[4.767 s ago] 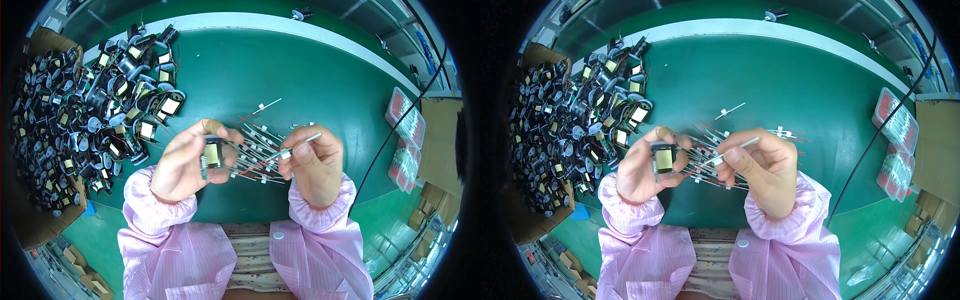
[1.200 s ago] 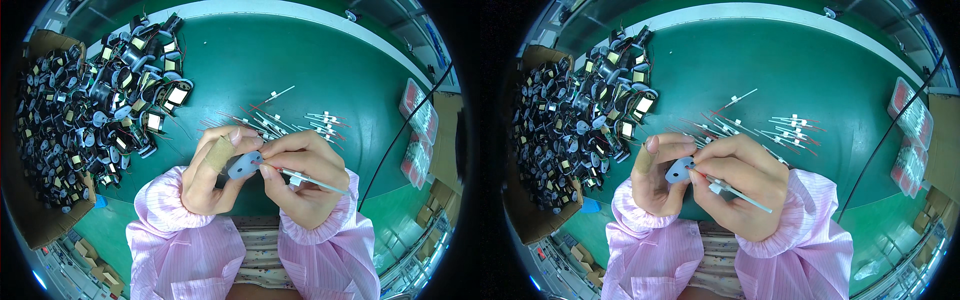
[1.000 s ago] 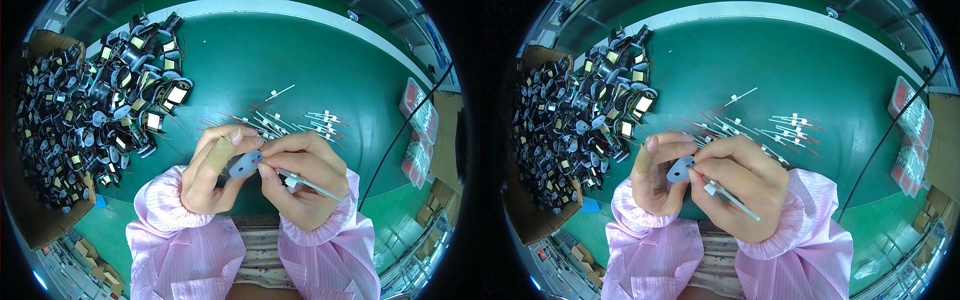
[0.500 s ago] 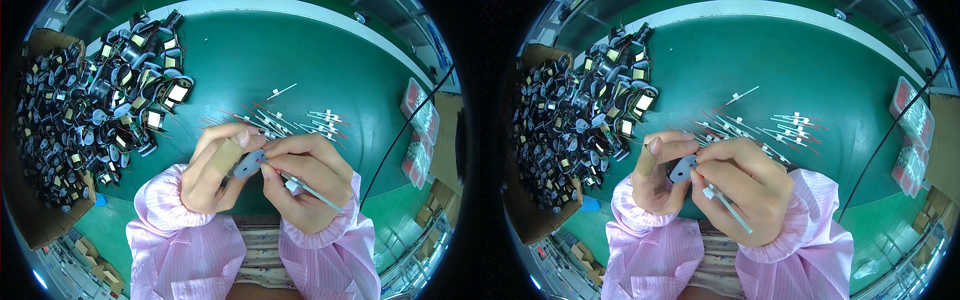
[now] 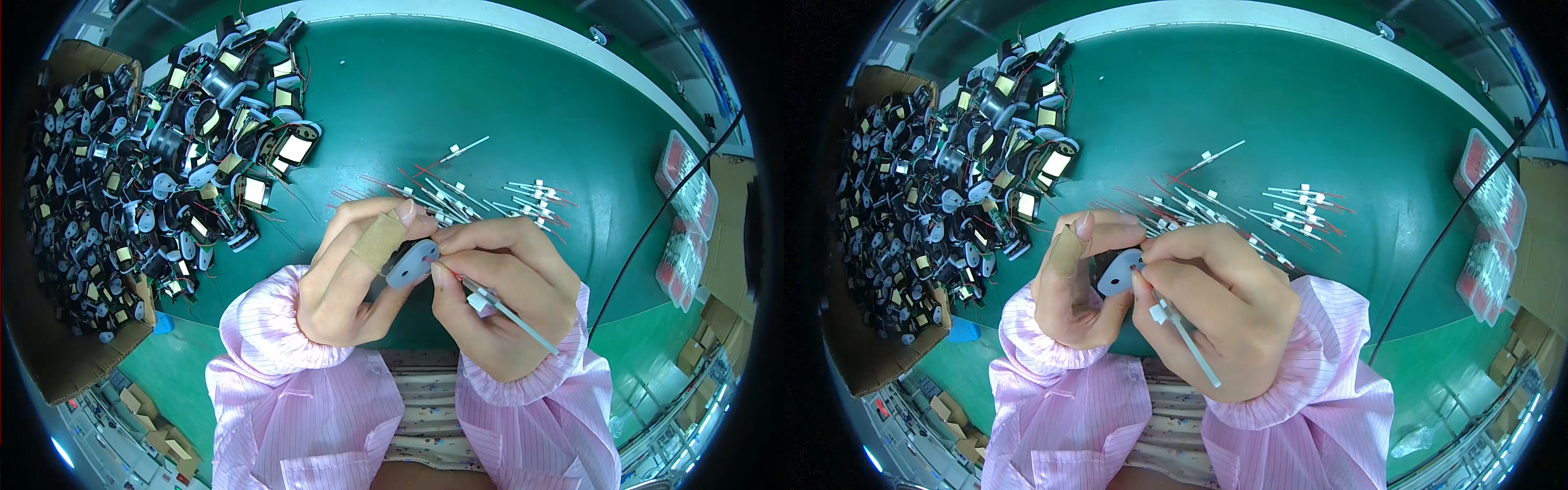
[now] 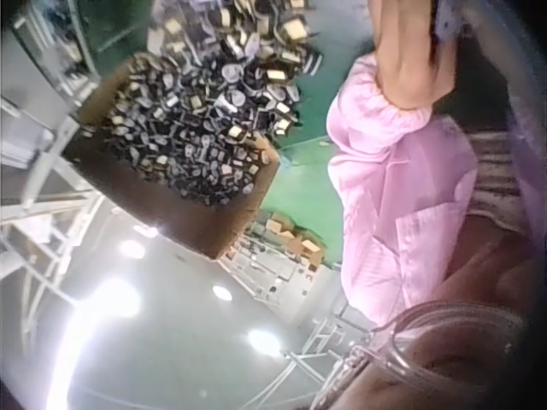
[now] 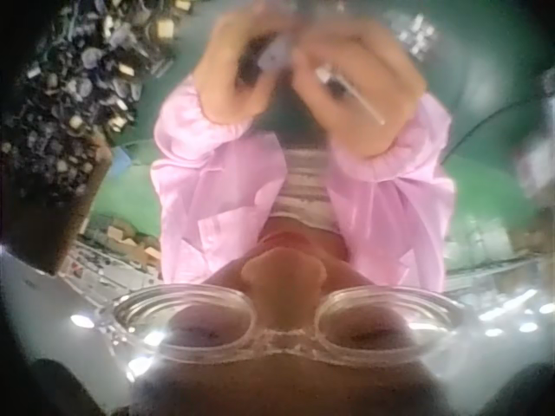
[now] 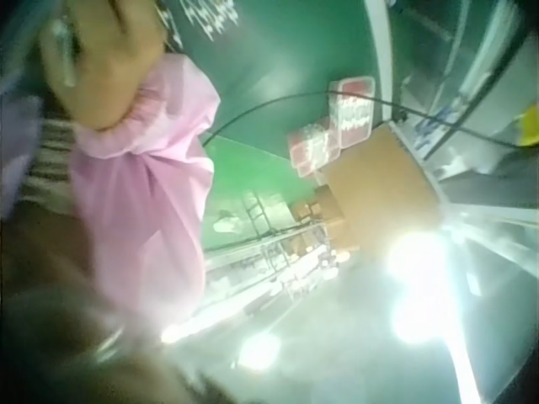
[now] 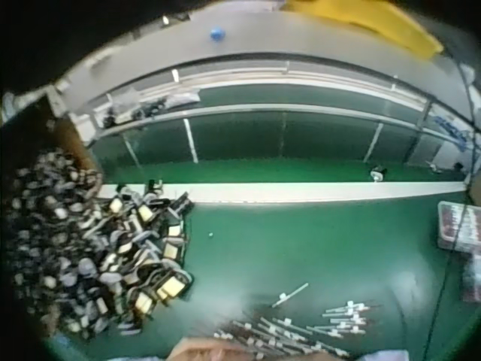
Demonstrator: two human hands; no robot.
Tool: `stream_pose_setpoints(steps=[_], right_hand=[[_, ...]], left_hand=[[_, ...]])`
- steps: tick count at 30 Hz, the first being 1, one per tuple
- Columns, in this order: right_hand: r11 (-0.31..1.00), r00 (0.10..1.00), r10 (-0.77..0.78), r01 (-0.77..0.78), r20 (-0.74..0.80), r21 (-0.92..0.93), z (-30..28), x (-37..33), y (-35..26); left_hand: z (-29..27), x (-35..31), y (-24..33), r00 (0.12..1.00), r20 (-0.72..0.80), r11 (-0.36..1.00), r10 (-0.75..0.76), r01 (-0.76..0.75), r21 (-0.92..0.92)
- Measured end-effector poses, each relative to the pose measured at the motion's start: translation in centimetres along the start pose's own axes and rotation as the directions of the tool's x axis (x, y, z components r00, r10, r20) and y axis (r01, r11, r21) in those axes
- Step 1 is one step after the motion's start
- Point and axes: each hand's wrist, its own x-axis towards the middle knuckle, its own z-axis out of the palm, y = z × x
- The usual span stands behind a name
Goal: Assembling electronic components by inserting internal parts and wires into plastic housings on a production line.
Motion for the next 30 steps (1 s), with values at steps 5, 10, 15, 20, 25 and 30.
stream_pose_setpoints(steps=[5,10,15,20,25,30], right_hand=[[1.000,1.000,0.010,-0.010,-0.007,0.026,0.1,0.1,0.0],[0.999,0.999,0.050,-0.050,-0.017,0.011,0.5,0.1,-0.1],[0.991,0.987,0.128,-0.123,0.094,-0.049,-0.4,0.5,-0.2],[0.979,0.982,0.161,-0.172,0.100,0.109,-1.3,0.4,0.0],[0.998,0.998,0.032,-0.035,0.058,0.048,-0.4,-0.1,1.0],[0.986,0.974,0.164,-0.160,0.159,-0.040,-1.1,0.2,-0.2]], left_hand=[[-0.1,0.1,0.1,1.000,0.006,1.000,0.000,0.000,0.024],[0.2,0.6,0.4,0.998,-0.044,0.997,-0.048,0.046,-0.062],[-0.7,1.2,0.5,0.991,0.072,0.989,-0.114,0.120,-0.087],[-0.7,1.3,0.2,0.983,0.079,0.982,-0.163,0.169,-0.084],[-0.7,1.4,0.2,0.990,0.060,0.984,-0.131,0.137,-0.114],[-1.3,1.4,0.6,0.993,0.076,0.996,-0.089,0.089,0.005]])
